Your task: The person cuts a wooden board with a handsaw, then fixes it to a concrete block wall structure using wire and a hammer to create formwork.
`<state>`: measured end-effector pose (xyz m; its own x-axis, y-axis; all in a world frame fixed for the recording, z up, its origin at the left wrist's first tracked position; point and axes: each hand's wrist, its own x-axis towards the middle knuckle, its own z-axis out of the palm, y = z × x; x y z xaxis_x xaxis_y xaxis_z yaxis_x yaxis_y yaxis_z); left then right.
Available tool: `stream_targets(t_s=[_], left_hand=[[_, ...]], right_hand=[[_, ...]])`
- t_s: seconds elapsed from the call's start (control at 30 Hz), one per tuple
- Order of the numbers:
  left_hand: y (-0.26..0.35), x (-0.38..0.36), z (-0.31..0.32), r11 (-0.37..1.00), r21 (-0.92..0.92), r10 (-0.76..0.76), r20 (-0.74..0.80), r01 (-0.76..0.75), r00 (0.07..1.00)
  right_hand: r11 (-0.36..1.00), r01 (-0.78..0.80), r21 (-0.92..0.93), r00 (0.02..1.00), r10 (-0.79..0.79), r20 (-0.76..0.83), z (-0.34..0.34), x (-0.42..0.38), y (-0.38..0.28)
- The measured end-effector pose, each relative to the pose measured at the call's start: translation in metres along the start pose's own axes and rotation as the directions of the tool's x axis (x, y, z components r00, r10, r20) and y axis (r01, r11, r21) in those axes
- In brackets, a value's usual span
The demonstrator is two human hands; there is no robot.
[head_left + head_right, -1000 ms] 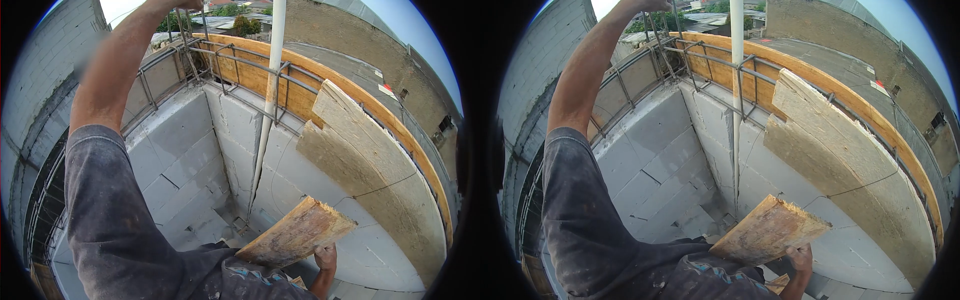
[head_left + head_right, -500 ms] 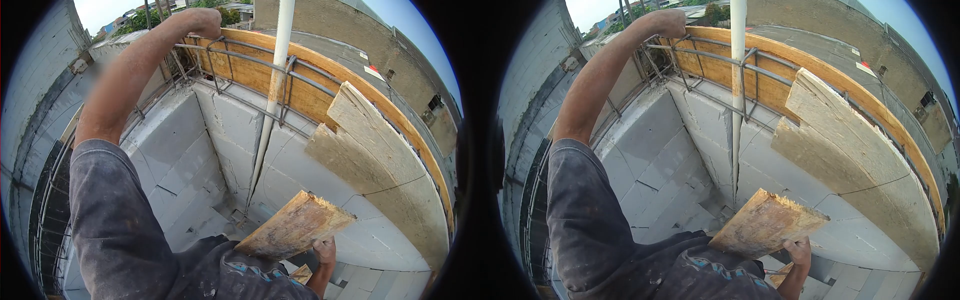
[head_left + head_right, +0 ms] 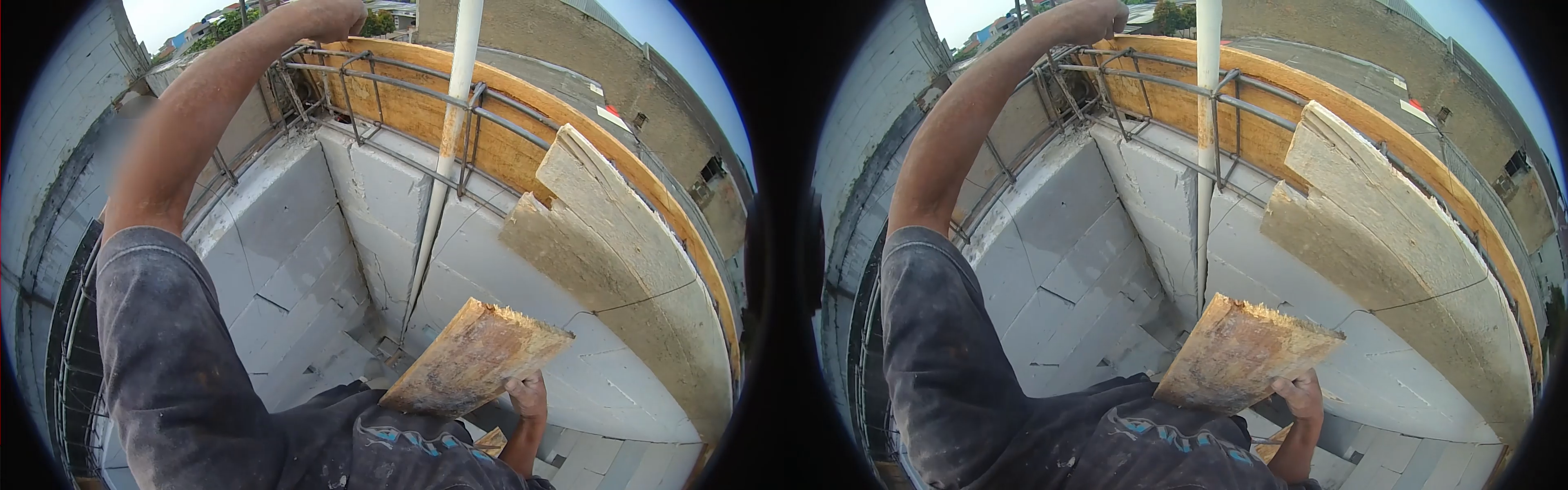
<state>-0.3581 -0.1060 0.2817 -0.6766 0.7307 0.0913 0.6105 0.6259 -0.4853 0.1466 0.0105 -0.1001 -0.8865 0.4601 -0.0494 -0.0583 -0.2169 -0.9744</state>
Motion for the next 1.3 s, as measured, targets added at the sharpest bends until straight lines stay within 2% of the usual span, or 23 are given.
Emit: stream_targets(t_s=[0.07, 0.17, 0.27, 0.33, 0.4, 0.43, 0.5, 0.6, 0.7, 0.8, 0.9, 1.0, 1.03, 1.1, 1.13, 1.2, 1.3], left_hand=[[0.003, 0.01, 0.008, 0.995, -0.064, 0.079, -0.054, -0.082, 0.995], [0.005, 0.015, 0.007, 0.998, -0.048, 0.031, 0.091, -0.027, 0.995], [-0.011, 0.02, 0.03, 0.975, -0.224, -0.019, -0.077, 0.002, 0.997], [0.017, -0.012, 0.012, 0.922, -0.372, -0.097, 0.035, 0.103, 0.995], [-0.022, 0.001, 0.043, 0.911, -0.398, 0.08, -0.076, -0.104, 0.994], [-0.029, -0.004, 0.047, 0.952, -0.272, 0.082, -0.213, -0.14, 0.974], [-0.029, -0.026, 0.048, 0.988, -0.005, 0.134, -0.46, -0.154, 0.877], [-0.019, -0.082, 0.017, 0.999, -0.029, -0.026, -0.217, 0.02, 0.976], [-0.023, -0.117, 0.025, 0.962, -0.249, -0.156, -0.182, 0.108, 0.971], [-0.024, -0.127, 0.028, 0.925, -0.345, -0.234, -0.181, 0.161, 0.955], [-0.049, -0.092, 0.05, 0.995, -0.07, -0.091, -0.37, 0.069, 0.925], [-0.063, -0.05, 0.054, 0.987, 0.134, 0.146, -0.528, -0.087, 0.836], [-0.057, -0.051, 0.046, 0.996, 0.087, 0.046, -0.407, -0.011, 0.912], [-0.012, -0.081, -0.028, 0.988, 0.031, -0.145, -0.139, 0.151, 0.98], [-0.02, -0.08, -0.035, 0.994, 0.014, -0.11, -0.104, 0.113, 0.988], [-0.018, -0.074, -0.044, 0.985, 0.057, -0.159, -0.078, 0.164, 0.984], [-0.003, -0.079, -0.055, 0.974, 0.117, -0.202, 0.084, 0.192, 0.976]], right_hand=[[0.999, 0.034, -0.008, 0.999, -0.034, -0.012, 0.005, -0.001, -0.001], [0.999, 0.035, -0.014, 0.999, -0.035, -0.012, -0.004, -0.007, 0.006], [1.0, 0.012, 0.016, 0.999, -0.011, -0.046, -0.006, -0.014, 0.003], [1.0, 0.012, 0.026, 0.998, -0.011, -0.064, -0.01, -0.019, 0.006], [0.999, 0.021, 0.039, 0.997, -0.018, -0.073, -0.012, -0.02, 0.008], [0.998, 0.026, 0.049, 0.997, -0.022, -0.073, -0.012, -0.02, 0.007], [0.998, 0.012, 0.068, 0.998, -0.007, -0.062, -0.012, -0.02, 0.006], [0.995, -0.04, 0.089, 0.999, 0.043, -0.03, -0.02, -0.019, 0.005], [0.992, -0.077, 0.102, 0.997, 0.078, -0.009, -0.029, -0.017, 0.01], [0.997, -0.051, 0.065, 0.999, 0.052, 0.001, -0.026, -0.015, 0.005], [1.0, 0.019, 0.006, 1.0, -0.019, 0.015, -0.02, -0.008, -0.001], [0.999, 0.022, -0.024, 0.998, -0.021, 0.056, -0.018, -0.001, -0.001], [0.999, 0.023, -0.029, 0.997, -0.02, 0.07, -0.015, 0.001, -0.001], [0.999, 0.037, -0.033, 0.997, -0.034, 0.065, -0.012, 0.003, -0.004], [0.999, 0.042, -0.028, 0.998, -0.041, 0.047, -0.009, 0.001, -0.003], [0.999, 0.029, -0.014, 0.999, -0.029, 0.031, -0.007, -0.001, -0.003], [1.0, 0.01, -0.006, 1.0, -0.01, 0.03, -0.01, -0.002, -0.006]])
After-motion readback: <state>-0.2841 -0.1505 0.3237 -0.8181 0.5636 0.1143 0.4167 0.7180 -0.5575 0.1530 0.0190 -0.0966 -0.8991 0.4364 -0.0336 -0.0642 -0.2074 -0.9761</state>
